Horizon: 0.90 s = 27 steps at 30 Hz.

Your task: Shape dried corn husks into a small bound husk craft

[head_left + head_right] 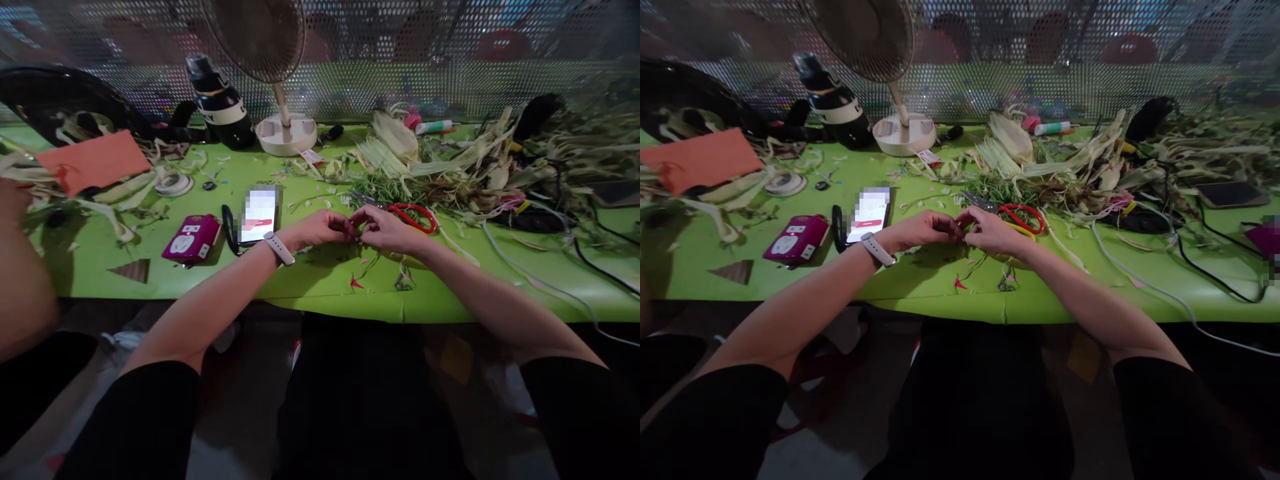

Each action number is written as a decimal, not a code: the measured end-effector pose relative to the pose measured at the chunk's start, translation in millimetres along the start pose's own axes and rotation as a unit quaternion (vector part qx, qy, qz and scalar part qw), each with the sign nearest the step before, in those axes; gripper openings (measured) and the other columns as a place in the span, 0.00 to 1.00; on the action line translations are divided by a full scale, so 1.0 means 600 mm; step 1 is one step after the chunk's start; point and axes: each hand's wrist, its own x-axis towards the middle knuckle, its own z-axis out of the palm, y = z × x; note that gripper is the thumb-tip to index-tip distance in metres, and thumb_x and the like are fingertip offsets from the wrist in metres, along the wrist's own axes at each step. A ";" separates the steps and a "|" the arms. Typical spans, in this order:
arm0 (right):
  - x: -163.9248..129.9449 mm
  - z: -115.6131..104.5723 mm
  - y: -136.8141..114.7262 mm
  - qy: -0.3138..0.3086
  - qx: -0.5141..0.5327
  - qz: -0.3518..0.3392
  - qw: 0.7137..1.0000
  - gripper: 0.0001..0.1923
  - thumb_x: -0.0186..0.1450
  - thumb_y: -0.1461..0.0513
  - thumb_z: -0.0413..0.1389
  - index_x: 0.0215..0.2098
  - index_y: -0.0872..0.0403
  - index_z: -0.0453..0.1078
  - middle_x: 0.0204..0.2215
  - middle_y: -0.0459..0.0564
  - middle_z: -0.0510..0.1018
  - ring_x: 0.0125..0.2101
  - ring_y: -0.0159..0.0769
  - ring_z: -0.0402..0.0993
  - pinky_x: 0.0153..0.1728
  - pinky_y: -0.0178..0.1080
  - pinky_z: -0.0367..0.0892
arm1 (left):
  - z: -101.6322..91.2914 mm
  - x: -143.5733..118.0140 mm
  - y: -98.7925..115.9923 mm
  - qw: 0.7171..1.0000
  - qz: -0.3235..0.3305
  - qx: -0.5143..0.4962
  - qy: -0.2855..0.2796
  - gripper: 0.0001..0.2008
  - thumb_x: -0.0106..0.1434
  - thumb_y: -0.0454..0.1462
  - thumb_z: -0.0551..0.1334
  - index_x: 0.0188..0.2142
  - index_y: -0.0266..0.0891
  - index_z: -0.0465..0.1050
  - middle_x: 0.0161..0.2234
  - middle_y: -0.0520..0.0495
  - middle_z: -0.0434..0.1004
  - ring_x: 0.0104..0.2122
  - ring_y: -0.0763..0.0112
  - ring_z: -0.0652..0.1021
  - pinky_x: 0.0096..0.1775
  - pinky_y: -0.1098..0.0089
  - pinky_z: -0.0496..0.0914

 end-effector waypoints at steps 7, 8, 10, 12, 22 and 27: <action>0.000 -0.005 0.002 -0.036 -0.010 0.003 0.999 0.18 0.52 0.67 0.56 0.42 0.55 0.66 0.38 0.48 0.77 0.27 0.27 0.69 0.28 0.32 0.64 | -0.006 0.001 -0.004 1.000 0.003 -0.005 0.019 0.08 0.50 0.34 0.70 0.32 0.35 0.79 0.33 0.47 0.82 0.33 0.75 0.78 0.46 0.67 0.71; 0.001 -0.006 0.003 -0.039 -0.013 0.003 0.999 0.18 0.52 0.67 0.56 0.42 0.55 0.67 0.36 0.48 0.77 0.27 0.27 0.69 0.27 0.32 0.64 | -0.007 0.001 -0.005 1.000 0.004 -0.007 0.021 0.08 0.50 0.34 0.71 0.32 0.35 0.80 0.33 0.47 0.82 0.33 0.75 0.78 0.46 0.67 0.71; 0.001 -0.007 0.005 -0.040 -0.014 0.009 0.999 0.17 0.53 0.67 0.56 0.42 0.55 0.68 0.34 0.47 0.77 0.27 0.28 0.69 0.27 0.33 0.64 | -0.008 0.001 -0.005 1.000 0.006 -0.006 0.026 0.08 0.50 0.34 0.70 0.32 0.35 0.80 0.32 0.47 0.82 0.33 0.76 0.77 0.45 0.68 0.71; 0.002 -0.007 0.005 -0.040 -0.010 0.017 0.999 0.17 0.53 0.67 0.56 0.42 0.55 0.68 0.35 0.48 0.77 0.28 0.29 0.69 0.29 0.34 0.65 | -0.009 0.001 -0.004 0.999 0.007 -0.002 0.031 0.07 0.51 0.33 0.70 0.32 0.35 0.80 0.32 0.48 0.82 0.32 0.76 0.77 0.44 0.68 0.71; 0.001 -0.004 0.001 -0.025 -0.056 0.012 0.998 0.17 0.55 0.65 0.59 0.43 0.56 0.68 0.25 0.42 0.71 0.26 0.29 0.67 0.30 0.34 0.64 | -0.013 0.008 0.008 0.999 -0.005 0.039 0.030 0.07 0.49 0.34 0.71 0.30 0.36 0.82 0.29 0.49 0.81 0.28 0.77 0.75 0.37 0.71 0.69; 0.002 -0.002 0.000 -0.035 -0.051 0.022 0.998 0.16 0.56 0.66 0.58 0.43 0.57 0.68 0.27 0.43 0.73 0.27 0.30 0.68 0.31 0.35 0.65 | -0.019 0.009 0.005 0.998 -0.001 0.061 0.034 0.08 0.48 0.35 0.72 0.30 0.36 0.82 0.29 0.49 0.82 0.28 0.76 0.75 0.37 0.71 0.69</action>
